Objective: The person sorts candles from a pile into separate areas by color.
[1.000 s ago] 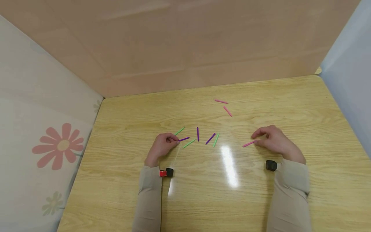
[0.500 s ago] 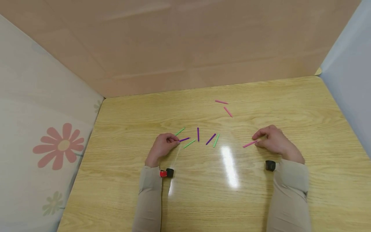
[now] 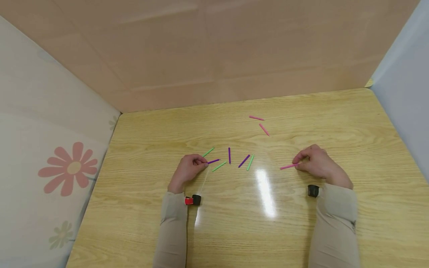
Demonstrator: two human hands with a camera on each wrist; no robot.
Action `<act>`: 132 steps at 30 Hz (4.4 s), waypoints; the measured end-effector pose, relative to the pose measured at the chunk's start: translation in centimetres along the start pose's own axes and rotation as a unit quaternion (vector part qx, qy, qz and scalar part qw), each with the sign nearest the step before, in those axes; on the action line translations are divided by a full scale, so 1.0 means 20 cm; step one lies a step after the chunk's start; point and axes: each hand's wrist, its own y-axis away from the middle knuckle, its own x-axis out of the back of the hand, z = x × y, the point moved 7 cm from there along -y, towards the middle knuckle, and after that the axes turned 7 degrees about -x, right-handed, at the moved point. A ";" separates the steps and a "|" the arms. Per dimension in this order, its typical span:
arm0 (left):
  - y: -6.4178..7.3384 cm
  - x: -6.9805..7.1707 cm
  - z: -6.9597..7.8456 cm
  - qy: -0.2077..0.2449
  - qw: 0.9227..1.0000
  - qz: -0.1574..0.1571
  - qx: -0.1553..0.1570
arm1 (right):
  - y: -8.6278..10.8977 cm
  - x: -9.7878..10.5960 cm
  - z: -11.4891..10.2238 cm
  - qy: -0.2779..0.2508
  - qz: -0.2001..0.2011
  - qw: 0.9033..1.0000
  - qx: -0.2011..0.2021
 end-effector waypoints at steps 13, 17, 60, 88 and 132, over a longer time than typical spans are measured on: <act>0.00 0.00 0.00 0.000 1.000 0.003 0.004 | 0.01 -0.01 -0.02 0.031 0.009 0.999 0.029; 0.00 0.00 -0.01 0.000 1.000 0.004 0.006 | 0.01 -0.01 -0.03 0.038 0.015 0.999 0.034; 0.01 0.00 0.01 0.005 1.000 0.005 0.003 | 0.02 -0.02 -0.03 0.048 0.036 0.998 0.028; 0.00 0.01 0.00 0.003 1.000 0.006 -0.003 | -0.05 -0.03 -0.22 -0.019 0.087 0.996 -0.005; 0.00 -0.01 0.00 0.007 1.000 0.008 -0.004 | -0.39 -0.05 -0.56 0.090 0.182 0.976 -0.084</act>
